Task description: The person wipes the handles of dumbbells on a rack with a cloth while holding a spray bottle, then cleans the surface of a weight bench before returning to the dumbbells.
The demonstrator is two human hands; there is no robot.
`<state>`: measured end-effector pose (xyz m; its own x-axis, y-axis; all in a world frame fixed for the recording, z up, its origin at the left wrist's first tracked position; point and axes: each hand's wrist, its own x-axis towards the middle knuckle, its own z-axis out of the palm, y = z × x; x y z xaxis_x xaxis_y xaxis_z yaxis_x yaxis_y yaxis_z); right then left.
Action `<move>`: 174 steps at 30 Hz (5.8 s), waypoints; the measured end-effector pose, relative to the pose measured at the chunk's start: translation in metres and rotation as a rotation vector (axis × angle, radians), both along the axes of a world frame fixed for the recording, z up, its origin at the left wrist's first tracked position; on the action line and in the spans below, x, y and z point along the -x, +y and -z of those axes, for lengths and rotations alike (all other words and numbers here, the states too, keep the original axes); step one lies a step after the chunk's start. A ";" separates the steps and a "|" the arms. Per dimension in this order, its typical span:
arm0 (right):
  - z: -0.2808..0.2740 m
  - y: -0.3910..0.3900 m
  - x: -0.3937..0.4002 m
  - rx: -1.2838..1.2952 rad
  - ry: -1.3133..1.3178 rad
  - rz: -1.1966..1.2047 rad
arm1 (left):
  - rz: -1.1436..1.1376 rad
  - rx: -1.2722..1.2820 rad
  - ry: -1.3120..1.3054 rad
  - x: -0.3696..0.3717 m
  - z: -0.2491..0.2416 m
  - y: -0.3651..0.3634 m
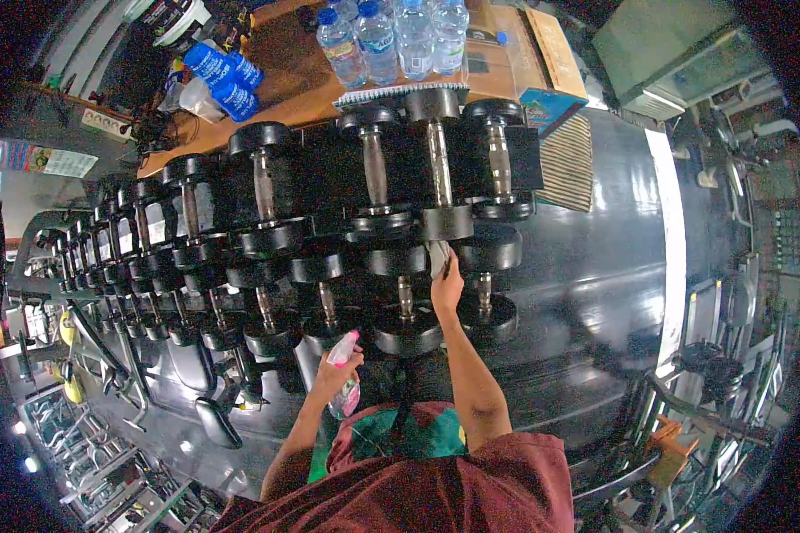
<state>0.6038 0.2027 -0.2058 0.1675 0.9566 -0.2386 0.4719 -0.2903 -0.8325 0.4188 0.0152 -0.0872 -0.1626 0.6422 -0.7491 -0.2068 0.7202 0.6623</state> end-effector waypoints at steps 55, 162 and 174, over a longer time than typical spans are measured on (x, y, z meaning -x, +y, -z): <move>0.134 0.143 0.012 -0.549 -0.788 -0.604 | -0.165 0.020 -0.064 0.011 0.023 -0.050; 0.009 -0.117 -0.052 0.057 0.467 0.089 | 0.068 -0.416 0.605 -0.081 0.068 0.001; 0.011 -0.082 -0.002 -0.006 -0.400 -0.997 | 0.074 -0.127 0.245 -0.076 0.062 -0.055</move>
<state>0.6061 0.1211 -0.2165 -0.6246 0.7057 -0.3345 0.7323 0.3804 -0.5649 0.4944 -0.0402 -0.1496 -0.2777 0.7450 -0.6065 0.0204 0.6358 0.7716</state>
